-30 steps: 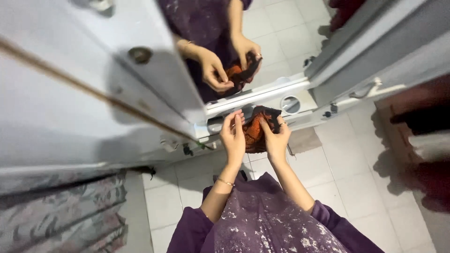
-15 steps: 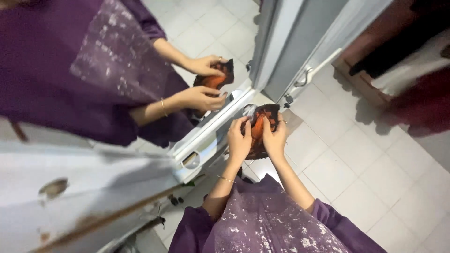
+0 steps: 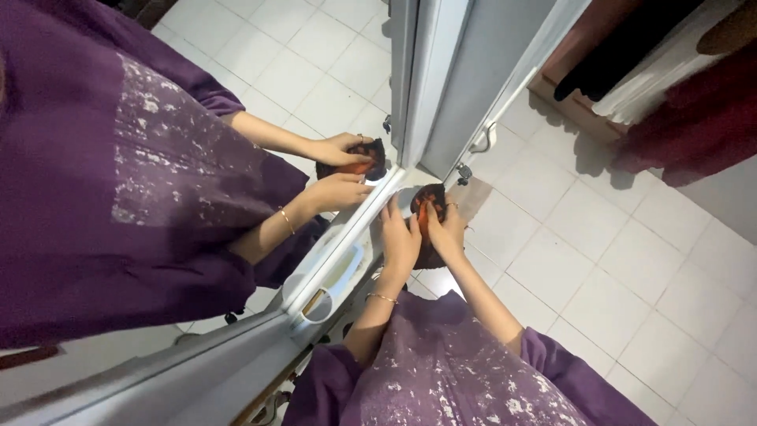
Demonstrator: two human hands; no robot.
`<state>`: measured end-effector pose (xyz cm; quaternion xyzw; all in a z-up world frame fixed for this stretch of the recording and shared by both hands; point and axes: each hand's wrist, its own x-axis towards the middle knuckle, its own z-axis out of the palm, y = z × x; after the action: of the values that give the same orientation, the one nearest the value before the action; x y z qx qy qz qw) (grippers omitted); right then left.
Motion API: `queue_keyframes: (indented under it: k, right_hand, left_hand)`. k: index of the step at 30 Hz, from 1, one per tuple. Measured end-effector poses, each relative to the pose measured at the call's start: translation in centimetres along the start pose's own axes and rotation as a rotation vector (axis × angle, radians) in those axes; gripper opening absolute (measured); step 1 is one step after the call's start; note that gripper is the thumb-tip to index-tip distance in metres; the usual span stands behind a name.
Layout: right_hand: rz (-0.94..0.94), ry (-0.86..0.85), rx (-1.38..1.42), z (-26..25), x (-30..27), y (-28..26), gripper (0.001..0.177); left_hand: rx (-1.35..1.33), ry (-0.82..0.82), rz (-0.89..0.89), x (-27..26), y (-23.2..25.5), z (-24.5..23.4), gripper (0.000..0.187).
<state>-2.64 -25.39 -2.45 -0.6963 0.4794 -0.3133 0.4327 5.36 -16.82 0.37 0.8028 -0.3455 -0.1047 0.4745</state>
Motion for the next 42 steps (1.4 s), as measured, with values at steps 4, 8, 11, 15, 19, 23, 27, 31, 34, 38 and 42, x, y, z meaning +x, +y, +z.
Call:
queue_keyframes:
  k: [4,8,11,15,19,23,27,31,34,38,42]
  right_hand:
    - [0.015,-0.008,0.116,-0.3,0.3,-0.3,0.036]
    - [0.136,0.019,0.241,-1.5,0.2,-1.3,0.031]
    - [0.175,0.048,0.273,-3.1,-0.1,-3.0,0.028]
    - [0.138,0.002,0.465,-5.4,-1.0,-7.0,0.024]
    - [0.146,0.003,0.554,-7.3,-1.6,-9.5,0.019]
    - [0.100,0.031,0.624,-9.5,-2.4,-10.8,0.020]
    - [0.115,0.079,0.691,-12.4,-3.8,-12.5,0.022]
    - [0.096,0.167,0.650,-15.2,-5.5,-11.3,0.022]
    - [0.059,0.216,0.587,-17.4,-7.0,-10.7,0.024]
    - [0.026,0.289,0.551,-19.8,-9.4,-10.6,0.025]
    - [0.000,0.356,0.481,-21.6,-12.2,-10.5,0.028]
  left_hand:
    - [-0.099,0.054,-0.086,0.4,0.1,0.5,0.059]
    - [-0.250,0.093,-0.150,0.8,2.0,-0.1,0.043]
    - [-0.515,0.087,-0.268,0.7,1.1,1.3,0.038]
    - [-0.838,0.059,-0.360,0.5,3.6,0.3,0.040]
    - [-1.197,0.019,-0.400,0.3,4.8,0.4,0.043]
    - [-1.198,-0.040,-0.399,-0.6,5.1,1.6,0.048]
    - [-1.326,-0.119,-0.404,-1.4,7.8,1.4,0.050]
    - [-1.200,-0.121,-0.444,-3.3,9.1,2.9,0.047]
    - [-1.371,-0.307,-0.367,-4.3,13.9,0.8,0.048]
    - [-1.403,-0.463,-0.359,-6.5,15.2,1.1,0.045]
    - [-1.397,-0.544,-0.380,-9.0,16.8,0.7,0.045]
